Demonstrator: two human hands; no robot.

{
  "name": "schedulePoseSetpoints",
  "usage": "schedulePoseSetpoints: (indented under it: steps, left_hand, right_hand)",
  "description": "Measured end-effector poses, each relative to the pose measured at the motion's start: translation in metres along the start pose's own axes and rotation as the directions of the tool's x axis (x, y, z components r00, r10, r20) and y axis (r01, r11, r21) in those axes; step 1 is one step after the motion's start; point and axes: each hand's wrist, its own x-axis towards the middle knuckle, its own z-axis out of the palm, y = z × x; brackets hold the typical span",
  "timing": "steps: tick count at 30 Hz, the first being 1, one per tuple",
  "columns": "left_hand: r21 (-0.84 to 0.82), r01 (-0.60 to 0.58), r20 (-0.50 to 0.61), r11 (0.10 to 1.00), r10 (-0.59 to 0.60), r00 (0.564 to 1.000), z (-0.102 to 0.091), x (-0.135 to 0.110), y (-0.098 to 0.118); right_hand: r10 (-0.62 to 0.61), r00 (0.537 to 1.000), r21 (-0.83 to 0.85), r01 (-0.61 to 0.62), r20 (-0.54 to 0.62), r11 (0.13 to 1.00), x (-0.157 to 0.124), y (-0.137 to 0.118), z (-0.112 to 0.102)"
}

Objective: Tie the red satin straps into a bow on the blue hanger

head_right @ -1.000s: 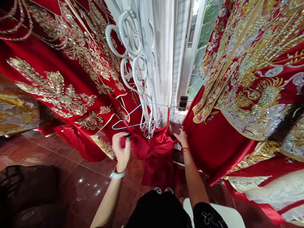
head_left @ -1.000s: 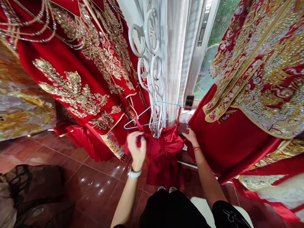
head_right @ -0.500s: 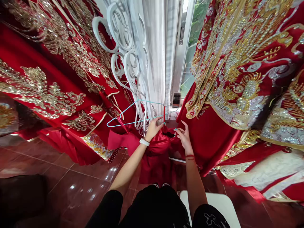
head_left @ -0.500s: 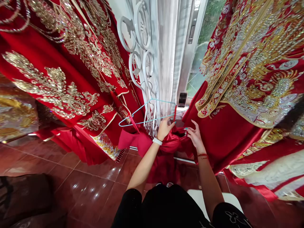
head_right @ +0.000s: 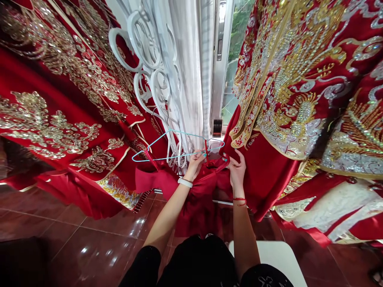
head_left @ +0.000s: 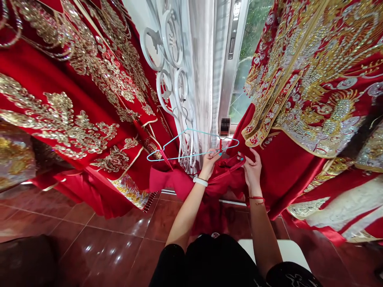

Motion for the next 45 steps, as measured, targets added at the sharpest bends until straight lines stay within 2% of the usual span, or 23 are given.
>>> schedulePoseSetpoints:
  steps: [2,4,6,9,13,16,19,24,27,29,31,34,36,38,39,40,41,42,45]
  left_hand:
    - [0.005,-0.022,-0.01,1.0,0.022,1.0,0.003,0.002,-0.002]
    - [0.032,-0.05,-0.019,0.998,0.051,0.999,0.006,0.002,-0.004]
    - [0.054,-0.069,-0.035,0.996,0.071,0.997,0.007,0.001,-0.005]
    - [0.067,-0.079,-0.057,0.995,0.083,0.995,0.008,-0.002,-0.004]
    - [0.1,-0.056,-0.046,0.993,0.061,0.997,0.011,-0.004,-0.001]
    - [0.09,-0.056,-0.041,0.994,0.06,0.997,0.011,-0.001,-0.001]
    - [0.06,-0.037,-0.048,0.998,0.039,0.998,0.008,0.004,-0.003]
    - [0.015,0.003,-0.119,1.0,-0.001,0.993,-0.002,0.007,-0.011]
    - [0.067,0.044,-0.14,0.997,-0.035,0.99,-0.012,-0.001,-0.009]
    - [0.187,0.057,-0.137,0.981,-0.031,0.99,-0.023,-0.017,0.002]
    - [0.369,0.034,-0.108,0.929,0.006,0.994,-0.038,-0.04,0.022]
    - [0.617,-0.105,-0.067,0.779,0.186,0.98,-0.074,-0.084,0.064]
    - [0.735,-0.159,-0.136,0.659,0.374,0.917,-0.108,-0.108,0.094]
    - [0.81,-0.145,-0.249,0.569,0.557,0.792,-0.145,-0.121,0.119]
    - [0.834,-0.102,-0.308,0.542,0.612,0.728,-0.163,-0.123,0.13]
    - [0.843,-0.047,-0.356,0.535,0.623,0.697,-0.179,-0.122,0.139]
    - [0.84,-0.016,-0.382,0.542,0.613,0.692,-0.192,-0.119,0.146]
    - [0.832,-0.008,-0.381,0.554,0.582,0.718,-0.201,-0.115,0.151]
    - [0.77,-0.011,-0.301,0.637,0.378,0.876,-0.207,-0.101,0.159]
  right_hand:
    - [-0.085,0.994,-0.009,0.084,-0.072,0.996,0.012,-0.004,0.008]
    - [-0.163,0.982,-0.006,0.164,-0.092,0.987,0.026,-0.009,0.015]
    - [-0.224,0.973,-0.002,0.224,-0.06,0.975,0.037,-0.014,0.022]
    - [-0.269,0.96,-0.025,0.271,0.074,0.962,0.048,-0.025,0.037]
    - [-0.242,0.904,-0.182,0.32,0.353,0.93,0.053,-0.041,0.059]
    - [-0.173,0.853,-0.265,0.337,0.492,0.903,0.056,-0.047,0.071]
    - [-0.151,0.823,-0.291,0.356,0.547,0.888,0.057,-0.044,0.075]
    - [-0.144,0.82,-0.421,0.425,0.554,0.801,0.053,-0.027,0.077]
    - [-0.136,0.808,-0.46,0.455,0.574,0.763,0.052,-0.021,0.079]
    - [-0.151,0.801,-0.501,0.496,0.579,0.709,0.052,-0.02,0.08]
    - [-0.169,0.783,-0.54,0.551,0.599,0.636,0.054,-0.02,0.079]
    - [-0.184,0.757,-0.554,0.599,0.626,0.578,0.053,-0.022,0.078]
    - [-0.238,0.756,-0.551,0.62,0.609,0.559,0.047,-0.024,0.08]
    - [-0.356,0.754,-0.547,0.65,0.552,0.528,0.034,-0.025,0.085]
    - [-0.423,0.743,-0.537,0.668,0.519,0.515,0.025,-0.024,0.09]
    - [-0.48,0.723,-0.514,0.691,0.497,0.508,0.015,-0.021,0.097]
    - [-0.515,0.696,-0.475,0.718,0.5,0.509,0.003,-0.018,0.106]
    - [-0.523,0.666,-0.419,0.743,0.531,0.522,-0.008,-0.013,0.116]
    - [-0.395,0.568,-0.262,0.753,0.723,0.603,-0.035,0.006,0.154]
